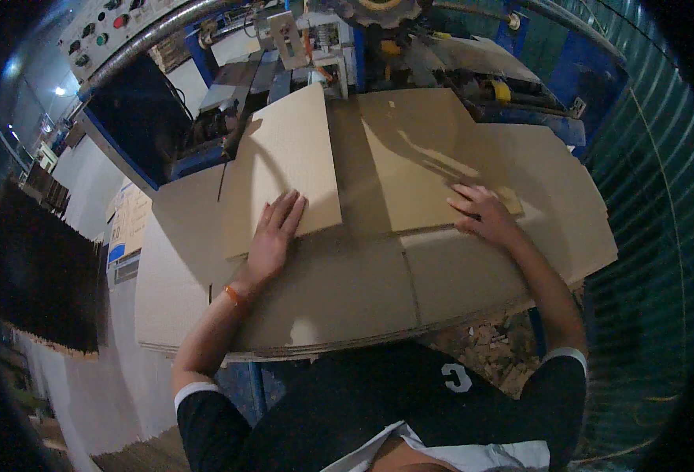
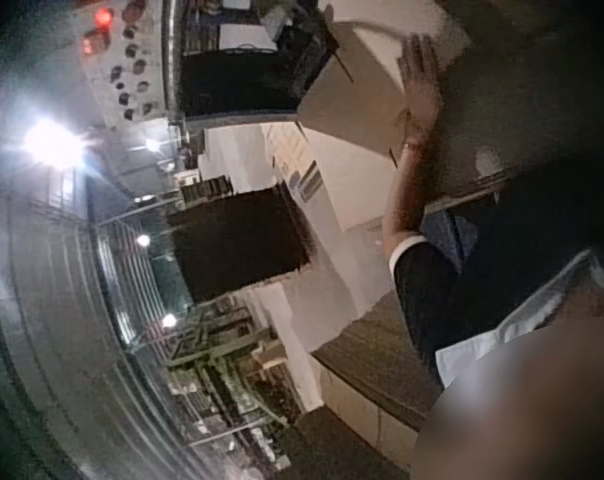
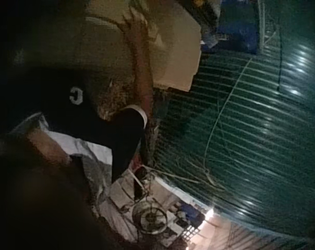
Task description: The person repeatedly picks up flat cardboard sheets from a stack and places them onto a conveyor or machine. The hands lift each sheet and set it down in a steady, repetitive cycle throughout the clip.
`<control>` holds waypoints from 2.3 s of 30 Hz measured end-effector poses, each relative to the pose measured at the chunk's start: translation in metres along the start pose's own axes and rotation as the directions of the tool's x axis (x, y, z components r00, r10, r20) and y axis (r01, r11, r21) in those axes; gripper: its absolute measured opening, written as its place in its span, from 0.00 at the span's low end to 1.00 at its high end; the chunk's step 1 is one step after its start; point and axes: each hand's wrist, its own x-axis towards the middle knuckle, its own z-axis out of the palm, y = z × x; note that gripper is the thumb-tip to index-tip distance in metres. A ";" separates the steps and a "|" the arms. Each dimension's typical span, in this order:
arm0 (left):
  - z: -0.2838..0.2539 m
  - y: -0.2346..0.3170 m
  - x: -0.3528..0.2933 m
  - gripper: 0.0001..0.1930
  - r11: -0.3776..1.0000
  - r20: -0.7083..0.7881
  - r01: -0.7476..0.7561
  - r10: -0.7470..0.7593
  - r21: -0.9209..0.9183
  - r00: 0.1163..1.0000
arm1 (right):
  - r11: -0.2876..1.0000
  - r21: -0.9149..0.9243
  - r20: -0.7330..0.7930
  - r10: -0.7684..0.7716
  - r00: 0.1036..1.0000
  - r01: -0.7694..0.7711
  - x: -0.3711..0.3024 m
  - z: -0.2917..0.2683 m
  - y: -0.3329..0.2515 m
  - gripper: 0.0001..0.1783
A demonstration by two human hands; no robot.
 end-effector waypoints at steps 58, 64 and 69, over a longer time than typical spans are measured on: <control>-0.087 0.036 -0.186 0.18 0.597 -0.330 0.243 -0.686 -0.765 0.649 | 1.000 -0.011 -0.453 -0.007 0.891 0.003 -0.170 0.005 -0.135 0.19; -0.078 0.081 -0.121 0.22 0.984 0.182 0.155 -0.137 -0.089 0.974 | 0.993 -0.091 -0.039 -0.072 0.997 0.068 -0.137 -0.004 -0.131 0.21; -0.074 0.070 -0.113 0.25 0.986 0.191 0.154 -0.140 -0.062 0.972 | 0.976 -0.061 -0.078 -0.215 0.973 0.211 -0.119 0.003 -0.106 0.27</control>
